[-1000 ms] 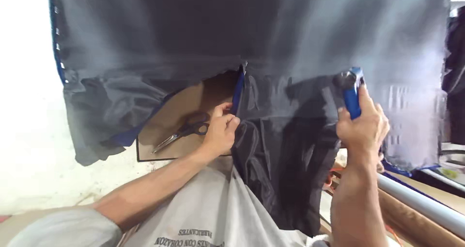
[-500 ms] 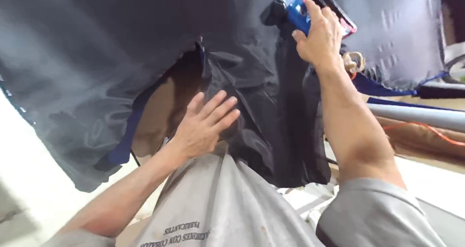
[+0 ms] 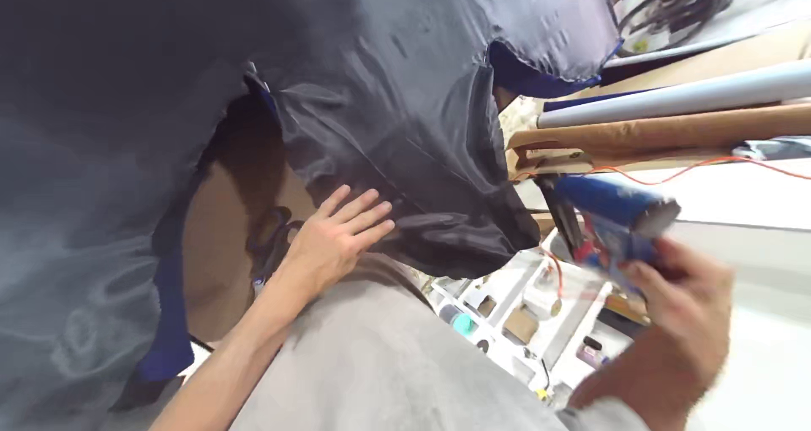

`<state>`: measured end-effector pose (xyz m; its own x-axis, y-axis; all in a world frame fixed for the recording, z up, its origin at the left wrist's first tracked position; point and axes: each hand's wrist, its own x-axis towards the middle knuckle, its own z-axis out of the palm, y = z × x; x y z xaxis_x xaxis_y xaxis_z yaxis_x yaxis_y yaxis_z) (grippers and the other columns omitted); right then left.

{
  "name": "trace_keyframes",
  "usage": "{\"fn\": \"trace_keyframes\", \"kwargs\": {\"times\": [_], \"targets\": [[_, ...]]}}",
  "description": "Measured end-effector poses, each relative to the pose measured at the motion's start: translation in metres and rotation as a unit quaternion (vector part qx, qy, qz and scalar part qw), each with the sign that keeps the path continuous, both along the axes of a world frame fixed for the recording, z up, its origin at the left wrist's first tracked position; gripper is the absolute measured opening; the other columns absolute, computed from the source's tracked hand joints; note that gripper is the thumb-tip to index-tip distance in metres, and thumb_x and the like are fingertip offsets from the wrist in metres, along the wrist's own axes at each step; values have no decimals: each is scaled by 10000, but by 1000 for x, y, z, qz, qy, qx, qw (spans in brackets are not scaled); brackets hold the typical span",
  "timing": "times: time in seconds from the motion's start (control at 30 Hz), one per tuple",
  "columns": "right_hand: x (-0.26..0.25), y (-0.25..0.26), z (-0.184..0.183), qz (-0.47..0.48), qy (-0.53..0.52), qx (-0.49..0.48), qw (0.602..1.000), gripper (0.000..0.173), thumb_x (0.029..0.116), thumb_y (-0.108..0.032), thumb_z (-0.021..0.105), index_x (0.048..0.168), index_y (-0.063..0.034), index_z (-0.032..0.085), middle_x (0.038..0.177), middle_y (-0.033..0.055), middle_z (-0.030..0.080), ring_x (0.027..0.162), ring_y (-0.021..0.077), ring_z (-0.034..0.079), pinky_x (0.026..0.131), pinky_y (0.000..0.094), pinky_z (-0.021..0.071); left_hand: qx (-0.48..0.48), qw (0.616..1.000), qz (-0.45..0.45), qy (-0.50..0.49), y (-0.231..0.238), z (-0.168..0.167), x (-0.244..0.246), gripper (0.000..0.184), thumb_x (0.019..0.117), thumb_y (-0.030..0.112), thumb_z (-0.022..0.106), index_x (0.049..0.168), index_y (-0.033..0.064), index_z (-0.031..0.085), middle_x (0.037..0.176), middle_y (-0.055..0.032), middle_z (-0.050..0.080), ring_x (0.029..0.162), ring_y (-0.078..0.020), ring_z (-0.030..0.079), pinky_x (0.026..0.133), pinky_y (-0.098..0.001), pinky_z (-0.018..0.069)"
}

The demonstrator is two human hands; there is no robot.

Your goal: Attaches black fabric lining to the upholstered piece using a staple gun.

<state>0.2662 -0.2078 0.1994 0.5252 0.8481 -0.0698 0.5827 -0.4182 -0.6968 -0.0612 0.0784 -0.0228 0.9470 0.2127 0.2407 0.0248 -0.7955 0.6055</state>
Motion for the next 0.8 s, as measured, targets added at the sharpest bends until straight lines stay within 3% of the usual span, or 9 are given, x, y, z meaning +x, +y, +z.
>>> {"fn": "trace_keyframes", "kwargs": {"times": [0.13,0.2,0.23,0.33,0.4,0.5,0.63,0.73,0.8], "targets": [[-50,-104,-44,-274,-61,16,960,633,935,-221,704,1461,56,485,1115,65,722,857,63,705,765,266,619,-28,997,38,-59,-18,-5,2,338,1046,87,493,1300,165,702,1408,-37,664,1406,-256,540,1220,-537,350],[-60,-129,-83,-353,-97,-80,927,614,911,-207,716,1451,24,535,1014,117,722,743,76,666,688,297,592,-27,997,45,-64,-27,-7,2,344,1043,76,496,1314,152,694,1415,-50,658,1402,-254,545,1214,-512,372],[-64,-137,-101,-351,-86,-147,921,585,906,-223,722,1435,-18,579,939,147,720,700,143,650,661,385,572,-18,997,47,-58,-29,-7,0,348,1046,77,494,1324,156,687,1429,-48,648,1410,-253,536,1216,-506,370],[-87,-151,-149,-234,31,-285,929,542,882,-259,749,1392,-102,651,901,162,745,727,276,693,693,561,566,4,998,45,-43,-29,-5,-2,361,1044,69,501,1344,163,679,1438,-46,641,1423,-243,522,1228,-488,361],[-110,-137,-170,-96,122,-303,940,535,853,-292,749,1366,-157,679,994,72,775,827,196,738,769,494,614,1,998,51,-45,-30,-3,-2,347,1050,84,502,1334,156,689,1416,-46,657,1410,-232,537,1229,-469,368],[-149,-84,-176,117,180,-205,955,512,838,-321,757,1343,-252,709,1138,24,746,989,142,716,857,426,613,-23,997,66,-31,-30,6,0,342,1063,112,485,1332,147,693,1405,-48,665,1392,-228,556,1218,-459,387],[-193,-8,-180,293,80,-50,951,449,896,-299,746,1342,-321,698,1129,53,729,988,183,713,815,400,622,-23,997,66,19,-32,26,2,337,1083,168,466,1322,134,701,1396,-62,670,1374,-227,574,1205,-446,400],[-231,42,-182,334,-64,-11,940,521,850,-236,735,1358,-331,676,1127,93,711,1009,273,700,780,464,608,55,995,71,44,-35,41,5,336,1077,141,458,1324,126,687,1427,-85,644,1374,-258,572,1193,-463,410],[-262,66,-191,323,-135,15,937,365,879,-222,699,1240,-259,734,1107,133,708,1015,330,700,764,492,602,120,986,110,31,-47,53,6,341,1033,72,500,1316,119,686,1418,-113,641,1337,-297,594,1131,-472,466]]}}
